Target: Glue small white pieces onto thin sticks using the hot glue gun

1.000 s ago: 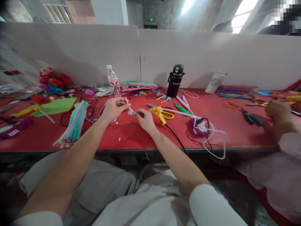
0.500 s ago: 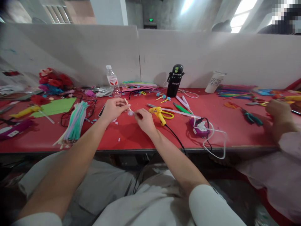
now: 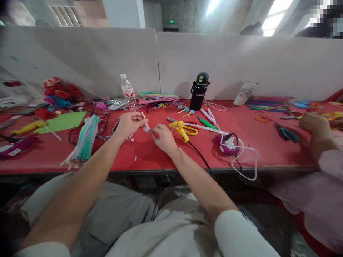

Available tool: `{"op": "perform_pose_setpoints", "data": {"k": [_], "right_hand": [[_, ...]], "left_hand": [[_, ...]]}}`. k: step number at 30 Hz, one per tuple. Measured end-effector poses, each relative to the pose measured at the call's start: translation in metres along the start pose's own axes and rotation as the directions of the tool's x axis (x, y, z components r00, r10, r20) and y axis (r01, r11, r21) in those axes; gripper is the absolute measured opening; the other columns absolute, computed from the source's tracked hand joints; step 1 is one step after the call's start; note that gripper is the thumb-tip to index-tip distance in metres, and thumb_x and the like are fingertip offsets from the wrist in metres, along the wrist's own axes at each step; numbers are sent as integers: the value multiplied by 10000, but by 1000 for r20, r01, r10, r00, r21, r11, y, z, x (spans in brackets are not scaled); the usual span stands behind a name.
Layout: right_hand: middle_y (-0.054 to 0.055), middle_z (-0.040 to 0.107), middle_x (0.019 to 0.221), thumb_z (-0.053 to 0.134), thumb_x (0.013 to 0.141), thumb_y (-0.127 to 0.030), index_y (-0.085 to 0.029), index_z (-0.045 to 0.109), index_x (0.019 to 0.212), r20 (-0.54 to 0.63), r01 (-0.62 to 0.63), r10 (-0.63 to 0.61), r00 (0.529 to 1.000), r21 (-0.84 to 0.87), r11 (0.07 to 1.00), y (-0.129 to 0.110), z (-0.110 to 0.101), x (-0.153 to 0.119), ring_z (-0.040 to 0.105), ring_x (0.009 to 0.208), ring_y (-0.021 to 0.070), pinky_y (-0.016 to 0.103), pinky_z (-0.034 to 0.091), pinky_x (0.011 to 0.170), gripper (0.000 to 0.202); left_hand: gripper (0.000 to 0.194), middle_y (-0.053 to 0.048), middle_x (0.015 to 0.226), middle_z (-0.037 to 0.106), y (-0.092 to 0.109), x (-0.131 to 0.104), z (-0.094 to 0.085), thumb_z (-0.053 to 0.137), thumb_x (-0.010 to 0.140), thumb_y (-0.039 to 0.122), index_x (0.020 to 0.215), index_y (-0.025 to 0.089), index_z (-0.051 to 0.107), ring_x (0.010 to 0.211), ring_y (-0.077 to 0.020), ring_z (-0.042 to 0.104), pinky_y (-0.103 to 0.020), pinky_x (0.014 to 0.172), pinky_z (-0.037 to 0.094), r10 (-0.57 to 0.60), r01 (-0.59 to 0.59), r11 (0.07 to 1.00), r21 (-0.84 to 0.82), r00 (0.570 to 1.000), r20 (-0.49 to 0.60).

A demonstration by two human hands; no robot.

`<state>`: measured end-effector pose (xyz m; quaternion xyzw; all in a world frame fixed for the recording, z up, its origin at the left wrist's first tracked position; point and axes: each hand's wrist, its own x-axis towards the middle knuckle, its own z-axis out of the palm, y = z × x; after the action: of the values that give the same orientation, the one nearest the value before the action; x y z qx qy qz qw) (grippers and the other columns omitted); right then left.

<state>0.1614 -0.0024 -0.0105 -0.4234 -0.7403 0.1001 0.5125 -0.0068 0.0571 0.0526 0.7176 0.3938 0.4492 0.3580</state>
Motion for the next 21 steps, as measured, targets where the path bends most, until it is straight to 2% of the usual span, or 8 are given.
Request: {"op": "perform_pose_setpoints", "data": {"k": [2, 4, 5, 7, 9, 11, 17, 21], "right_hand": [[70, 649, 899, 546, 873, -250, -202, 681, 885, -30, -73, 77, 997, 115, 991, -2, -1, 0, 594, 871, 198, 333, 466, 834, 144], [61, 673, 908, 556, 870, -306, -202, 671, 891, -52, -201, 223, 973, 271, 941, -2, 0, 2, 616, 858, 188, 323, 482, 813, 156], [57, 681, 899, 567, 863, -340, -202, 664, 894, -41, -274, 309, 950, 365, 890, -1, 0, 3, 626, 837, 182, 321, 493, 797, 172], [47, 689, 857, 608, 827, -397, -197, 648, 890, 39, -401, 458, 888, 553, 730, 0, 2, 5, 640, 777, 169, 319, 514, 767, 214], [39, 693, 819, 669, 772, -423, -190, 641, 874, 145, -473, 531, 835, 682, 558, 2, 3, 7, 645, 720, 152, 317, 530, 753, 256], [34, 699, 798, 725, 720, -431, -186, 638, 845, 191, -489, 553, 811, 740, 462, 2, 4, 8, 643, 689, 136, 309, 538, 755, 288], [2, 657, 691, 776, 671, -417, -197, 564, 699, 127, -442, 555, 822, 756, 483, 0, 4, 8, 636, 673, 131, 286, 531, 731, 307], [-1, 651, 703, 757, 686, -440, -204, 527, 674, 138, -459, 563, 815, 747, 481, 0, 3, 8, 636, 679, 134, 293, 532, 743, 329]], "left_hand": [[289, -86, 770, 728, 0, 1, -1, 790, 698, 382, 816, 153, 659, 708, -215, 717, -353, 723, 609, -1, 1, 1000, -19, 1000, -10], [309, -83, 780, 727, 0, 1, -1, 802, 686, 383, 825, 149, 656, 716, -211, 716, -346, 726, 610, -6, 6, 998, -56, 1000, -14], [315, -83, 789, 727, 0, 2, -1, 806, 682, 380, 831, 147, 657, 718, -208, 715, -343, 728, 610, -6, 5, 997, -75, 1000, -11], [317, -84, 805, 728, 0, 2, 0, 809, 678, 369, 844, 143, 661, 722, -202, 713, -338, 730, 610, 0, 0, 995, -102, 1000, -1], [308, -81, 808, 728, 0, 3, 1, 807, 680, 355, 845, 140, 662, 724, -196, 711, -331, 729, 609, 12, -10, 993, -122, 1000, 13], [300, -76, 800, 726, 0, 3, 1, 806, 679, 342, 841, 136, 661, 724, -193, 710, -322, 723, 607, 21, -17, 991, -136, 999, 26], [303, -70, 771, 716, 3, 1, 2, 807, 677, 345, 830, 129, 660, 713, -192, 704, -318, 703, 602, 32, -28, 992, -126, 999, 26], [290, -65, 744, 707, 5, 1, 2, 798, 685, 347, 814, 131, 653, 693, -187, 697, -324, 704, 599, 40, -38, 995, -94, 999, 24]]}}
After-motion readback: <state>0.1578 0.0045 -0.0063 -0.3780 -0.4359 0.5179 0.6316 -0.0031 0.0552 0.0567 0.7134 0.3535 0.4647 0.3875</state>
